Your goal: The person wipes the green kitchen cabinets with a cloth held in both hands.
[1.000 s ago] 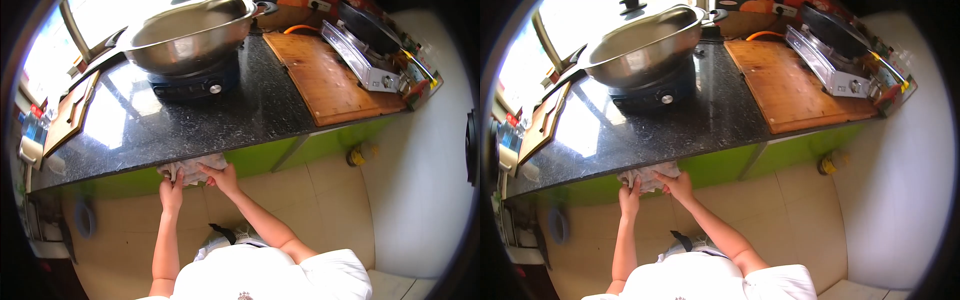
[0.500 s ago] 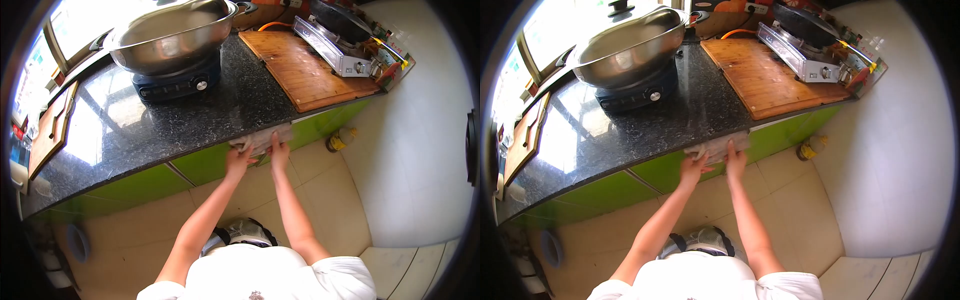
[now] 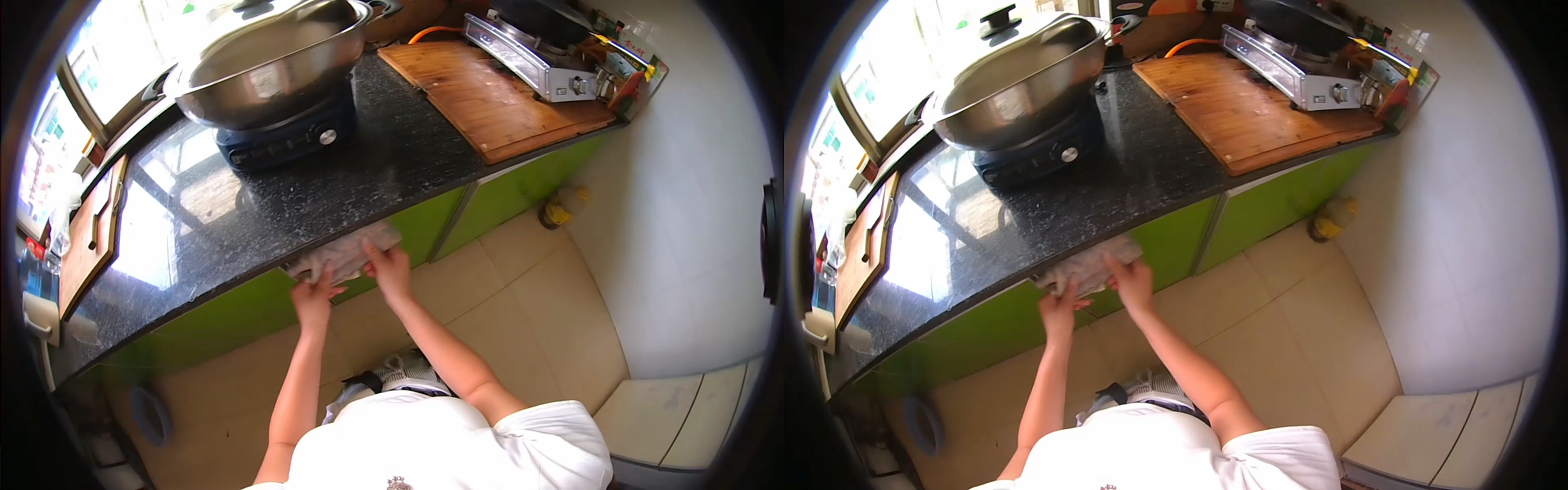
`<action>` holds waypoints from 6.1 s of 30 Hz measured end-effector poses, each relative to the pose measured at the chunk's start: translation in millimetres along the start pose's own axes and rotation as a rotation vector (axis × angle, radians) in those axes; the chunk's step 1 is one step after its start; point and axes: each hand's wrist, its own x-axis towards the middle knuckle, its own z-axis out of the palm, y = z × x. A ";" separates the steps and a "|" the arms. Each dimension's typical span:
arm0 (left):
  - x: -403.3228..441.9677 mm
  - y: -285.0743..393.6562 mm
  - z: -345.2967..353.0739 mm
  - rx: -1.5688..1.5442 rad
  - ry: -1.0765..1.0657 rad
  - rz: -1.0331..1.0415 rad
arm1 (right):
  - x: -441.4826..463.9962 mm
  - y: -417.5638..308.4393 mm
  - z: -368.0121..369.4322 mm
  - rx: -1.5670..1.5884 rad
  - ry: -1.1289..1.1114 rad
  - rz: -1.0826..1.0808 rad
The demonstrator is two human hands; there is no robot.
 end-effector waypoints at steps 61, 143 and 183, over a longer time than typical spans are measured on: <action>24.9 -55.1 128.7 0.190 -0.227 -0.065 | 74.3 3.2 -114.3 -0.086 0.269 0.033; 24.5 -162.8 -32.9 0.510 0.023 -0.177 | 25.7 141.0 -51.2 -0.033 -0.220 0.512; 37.9 -93.3 173.9 0.200 -0.247 -0.090 | 85.7 -6.2 -155.7 -0.140 0.305 0.146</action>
